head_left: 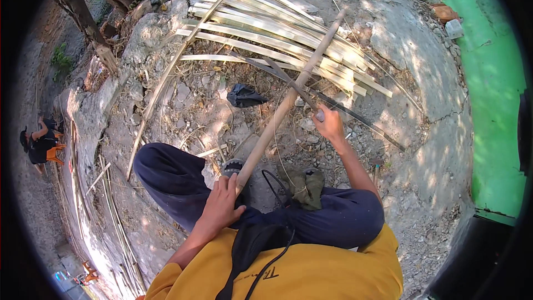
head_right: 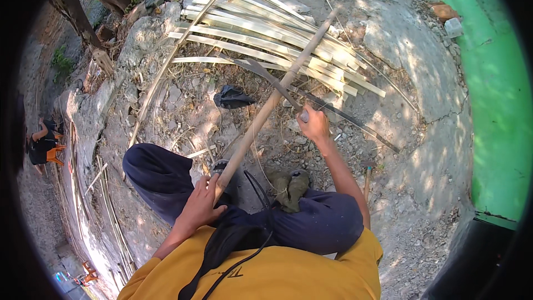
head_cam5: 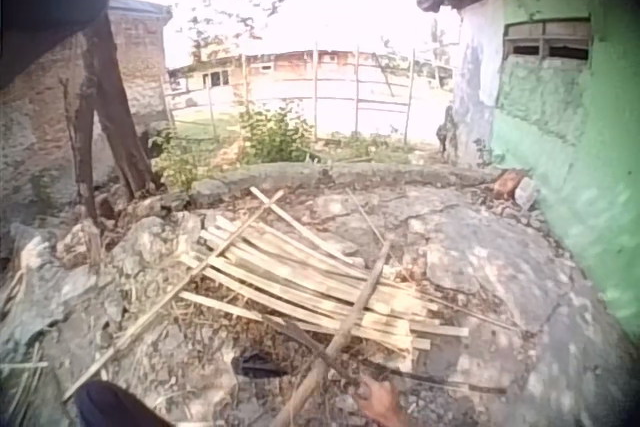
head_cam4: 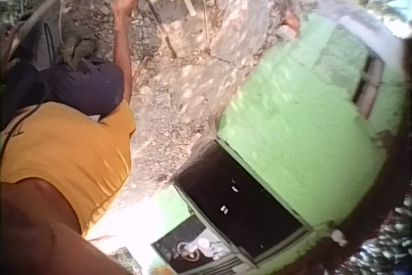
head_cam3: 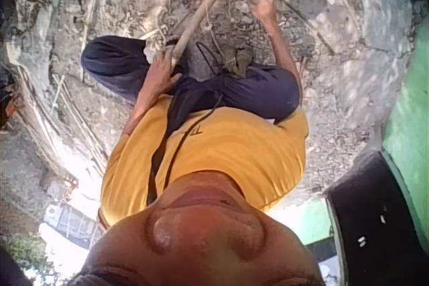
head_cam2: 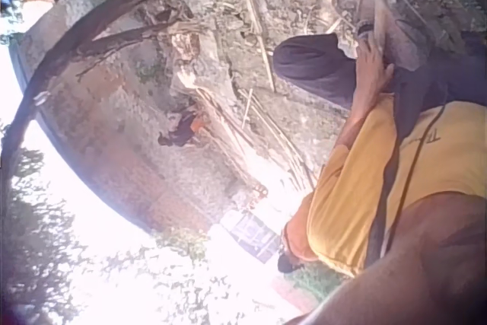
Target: The person shaves a long bamboo pole with a machete and then organizes thin bamboo strips on the ground.
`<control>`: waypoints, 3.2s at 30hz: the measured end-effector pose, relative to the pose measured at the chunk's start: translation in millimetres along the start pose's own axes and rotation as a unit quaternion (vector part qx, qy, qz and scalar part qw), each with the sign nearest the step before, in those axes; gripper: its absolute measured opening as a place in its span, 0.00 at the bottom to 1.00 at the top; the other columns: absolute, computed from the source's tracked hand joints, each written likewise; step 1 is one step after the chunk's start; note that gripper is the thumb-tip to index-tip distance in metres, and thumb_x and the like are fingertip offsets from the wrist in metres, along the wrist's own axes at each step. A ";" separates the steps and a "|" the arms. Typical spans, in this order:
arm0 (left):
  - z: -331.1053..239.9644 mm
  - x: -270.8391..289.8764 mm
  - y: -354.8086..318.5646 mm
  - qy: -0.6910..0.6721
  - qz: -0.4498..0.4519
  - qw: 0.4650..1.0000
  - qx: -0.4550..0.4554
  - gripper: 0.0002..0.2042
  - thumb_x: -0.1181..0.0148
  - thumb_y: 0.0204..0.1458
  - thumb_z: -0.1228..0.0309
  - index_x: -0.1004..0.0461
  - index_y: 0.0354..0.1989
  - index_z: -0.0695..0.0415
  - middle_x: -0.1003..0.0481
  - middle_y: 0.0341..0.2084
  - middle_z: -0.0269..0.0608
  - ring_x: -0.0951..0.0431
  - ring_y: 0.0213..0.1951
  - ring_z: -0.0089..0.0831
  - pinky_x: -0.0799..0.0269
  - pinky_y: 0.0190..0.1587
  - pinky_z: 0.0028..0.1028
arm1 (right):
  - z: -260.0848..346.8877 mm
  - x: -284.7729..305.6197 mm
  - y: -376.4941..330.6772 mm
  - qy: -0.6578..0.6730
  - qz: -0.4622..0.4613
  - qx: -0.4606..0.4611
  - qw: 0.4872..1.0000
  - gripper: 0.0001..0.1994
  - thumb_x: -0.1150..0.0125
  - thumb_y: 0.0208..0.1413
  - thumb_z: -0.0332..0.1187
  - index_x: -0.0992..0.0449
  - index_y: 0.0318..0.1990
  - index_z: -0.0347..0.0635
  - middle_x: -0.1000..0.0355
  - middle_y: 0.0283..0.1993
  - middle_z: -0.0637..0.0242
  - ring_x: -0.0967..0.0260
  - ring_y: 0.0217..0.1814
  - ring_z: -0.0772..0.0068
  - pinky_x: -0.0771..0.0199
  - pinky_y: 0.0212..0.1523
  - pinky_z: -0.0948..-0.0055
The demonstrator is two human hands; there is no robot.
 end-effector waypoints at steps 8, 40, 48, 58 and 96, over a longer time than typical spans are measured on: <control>33.1 -65.8 169.7 -0.131 0.054 0.989 0.034 0.36 0.36 0.51 0.63 0.43 0.64 0.69 0.33 0.55 0.69 0.30 0.57 0.62 0.31 0.59 0.45 | 8.2 -10.8 -4.9 0.026 -0.015 0.038 0.999 0.12 0.33 0.50 0.41 0.23 0.38 0.45 0.23 0.28 0.48 0.24 0.34 0.39 0.25 0.34 0.48; 30.6 -70.1 137.0 -0.347 0.039 0.930 0.111 0.17 0.50 0.55 0.60 0.32 0.23 0.63 0.37 0.16 0.33 0.36 0.21 0.26 0.42 0.24 0.33 | 32.8 8.2 5.5 -0.066 0.107 0.046 0.991 0.19 0.34 0.43 0.40 0.19 0.45 0.48 0.21 0.29 0.52 0.21 0.32 0.45 0.19 0.40 0.50; 29.3 -76.8 132.6 -0.298 0.023 0.949 0.099 0.17 0.51 0.54 0.63 0.31 0.28 0.69 0.32 0.17 0.45 0.31 0.25 0.33 0.35 0.31 0.39 | 25.4 13.7 10.6 -0.009 0.081 0.052 0.995 0.17 0.36 0.41 0.36 0.18 0.43 0.49 0.23 0.28 0.48 0.22 0.33 0.42 0.20 0.38 0.51; 32.0 -68.2 117.2 -0.347 0.054 0.928 0.122 0.14 0.51 0.52 0.64 0.34 0.21 0.63 0.37 0.14 0.36 0.37 0.19 0.27 0.42 0.23 0.35 | 37.3 -3.6 4.6 -0.013 0.120 0.073 0.990 0.19 0.37 0.40 0.35 0.19 0.45 0.50 0.22 0.30 0.46 0.22 0.35 0.39 0.21 0.40 0.48; 50.4 -16.7 6.4 -0.328 0.103 0.916 0.207 0.09 0.49 0.53 0.68 0.33 0.26 0.62 0.35 0.17 0.30 0.36 0.21 0.24 0.40 0.24 0.32 | -71.9 54.4 171.1 -0.116 0.032 -0.049 0.992 0.16 0.39 0.44 0.39 0.18 0.41 0.47 0.21 0.39 0.48 0.22 0.45 0.44 0.22 0.47 0.52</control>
Point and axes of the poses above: each hand's wrist, its own y-axis towards the middle knuckle, its own x-axis out of the back of the hand, z = x × y, the point moved 3 cm from there along y, towards the middle knuckle
